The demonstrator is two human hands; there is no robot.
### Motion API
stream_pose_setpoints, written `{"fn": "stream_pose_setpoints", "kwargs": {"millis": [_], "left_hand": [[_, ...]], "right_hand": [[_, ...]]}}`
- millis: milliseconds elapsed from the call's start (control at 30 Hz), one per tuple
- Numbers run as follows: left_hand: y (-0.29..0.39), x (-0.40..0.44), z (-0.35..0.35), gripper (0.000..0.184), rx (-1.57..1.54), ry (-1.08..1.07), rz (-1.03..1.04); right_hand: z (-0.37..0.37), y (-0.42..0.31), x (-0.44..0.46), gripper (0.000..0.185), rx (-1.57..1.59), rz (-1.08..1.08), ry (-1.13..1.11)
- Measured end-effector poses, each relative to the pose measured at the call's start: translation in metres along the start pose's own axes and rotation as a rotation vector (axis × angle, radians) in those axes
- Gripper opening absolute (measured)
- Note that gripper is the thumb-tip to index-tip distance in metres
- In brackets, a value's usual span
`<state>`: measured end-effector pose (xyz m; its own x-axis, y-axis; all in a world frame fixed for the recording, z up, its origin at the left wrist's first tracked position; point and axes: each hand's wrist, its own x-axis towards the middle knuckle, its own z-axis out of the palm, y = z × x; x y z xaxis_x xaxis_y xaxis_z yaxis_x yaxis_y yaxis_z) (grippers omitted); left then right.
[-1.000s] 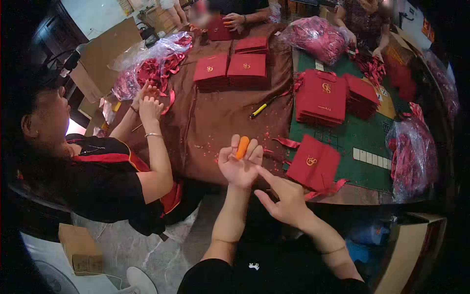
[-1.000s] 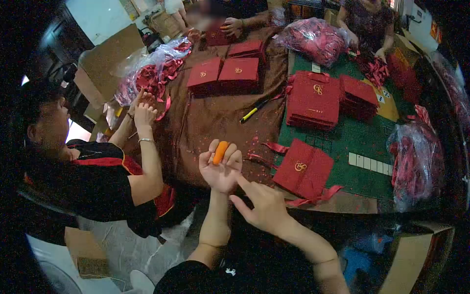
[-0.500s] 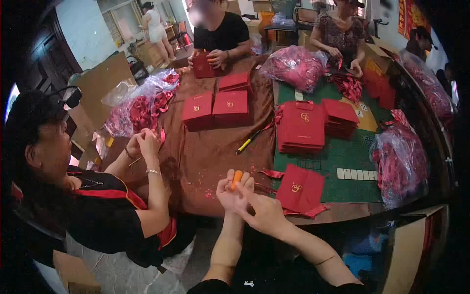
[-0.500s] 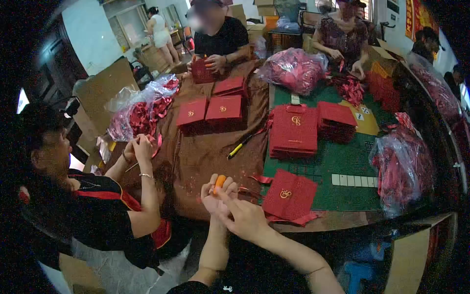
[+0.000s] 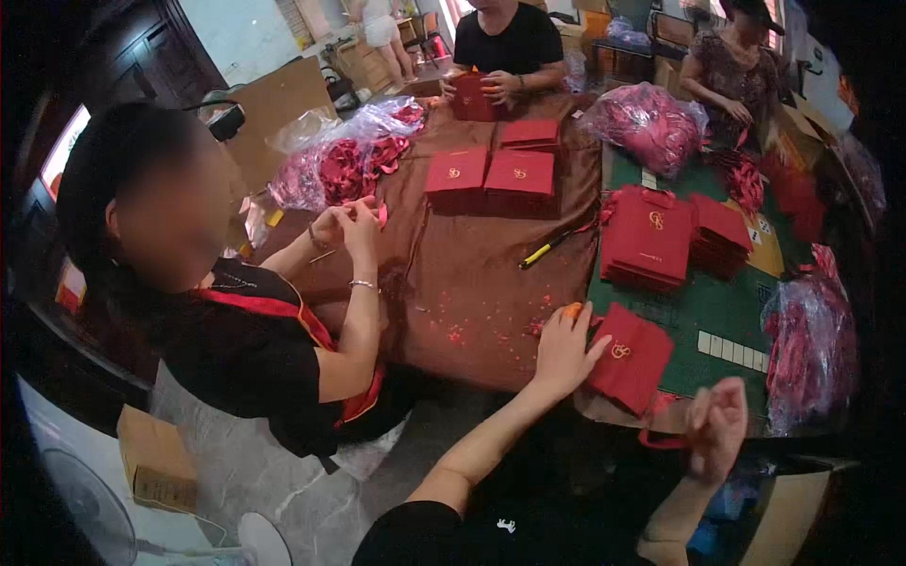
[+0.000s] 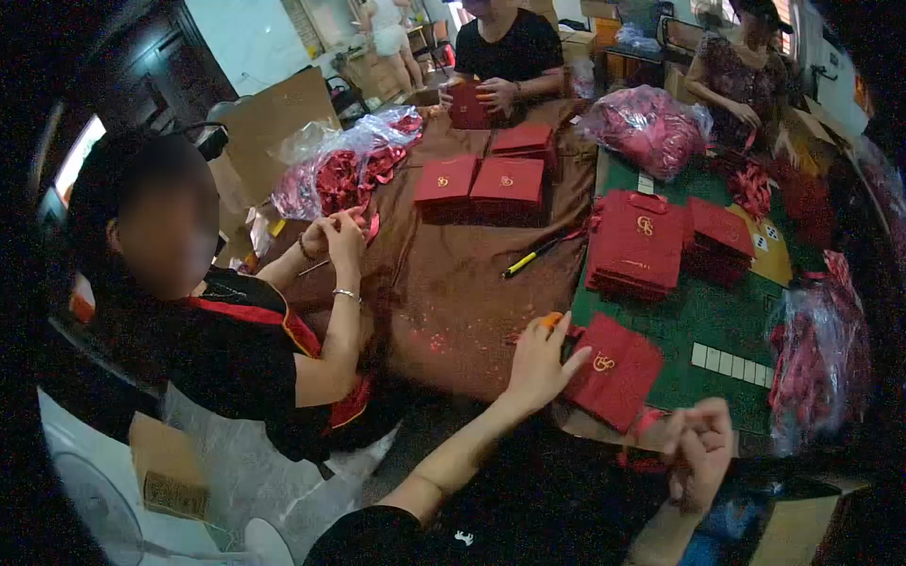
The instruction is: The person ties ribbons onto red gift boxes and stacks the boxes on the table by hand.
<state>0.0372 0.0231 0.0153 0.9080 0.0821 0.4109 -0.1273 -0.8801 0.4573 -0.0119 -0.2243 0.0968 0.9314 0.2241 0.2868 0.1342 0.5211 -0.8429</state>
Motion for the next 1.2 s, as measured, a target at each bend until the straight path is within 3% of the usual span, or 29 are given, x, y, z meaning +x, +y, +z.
{"fn": "stream_pose_setpoints", "kwargs": {"millis": [67,133,200,333,433,533,667,967,1067,1133,1200], "left_hand": [[0.008,-0.003,0.009,0.068,0.064,-0.081,-0.062],[0.006,-0.006,0.015,0.073,0.028,-0.167,-0.058],[0.004,-0.012,0.021,0.072,0.065,-0.141,-0.058],[0.005,-0.016,0.019,0.068,0.048,-0.093,-0.026],[0.013,-0.016,0.010,0.062,0.081,0.161,0.005],[0.009,-0.022,0.008,0.057,0.046,0.144,0.090],[0.008,-0.024,0.013,0.057,-0.002,0.069,0.000],[0.010,-0.026,0.015,0.043,-0.054,0.091,-0.017],[0.010,-0.019,0.012,0.040,-0.155,-0.043,-0.126],[0.011,-0.018,0.011,0.034,-0.333,0.017,-0.198],[0.002,-0.011,0.011,0.028,-0.618,-0.206,-0.443]], "right_hand": [[-0.011,-0.006,0.003,0.024,0.122,-0.245,0.015],[-0.003,-0.013,0.008,0.028,0.104,-0.278,0.001],[-0.001,-0.009,0.009,0.027,-0.044,-0.175,0.116],[0.000,0.009,0.010,0.033,-0.154,-0.033,0.069],[0.009,0.020,0.012,0.023,-0.111,0.032,0.054],[-0.003,0.029,0.011,0.017,-0.195,0.052,0.009],[0.009,0.040,0.022,0.014,-0.203,0.023,0.011],[0.015,0.073,0.052,0.007,-0.351,0.244,0.061],[0.005,0.099,0.061,0.009,-0.449,0.217,0.103],[0.005,0.108,0.066,0.007,-0.380,0.228,0.151],[-0.008,0.129,0.065,0.008,-0.415,0.194,0.115]]}}
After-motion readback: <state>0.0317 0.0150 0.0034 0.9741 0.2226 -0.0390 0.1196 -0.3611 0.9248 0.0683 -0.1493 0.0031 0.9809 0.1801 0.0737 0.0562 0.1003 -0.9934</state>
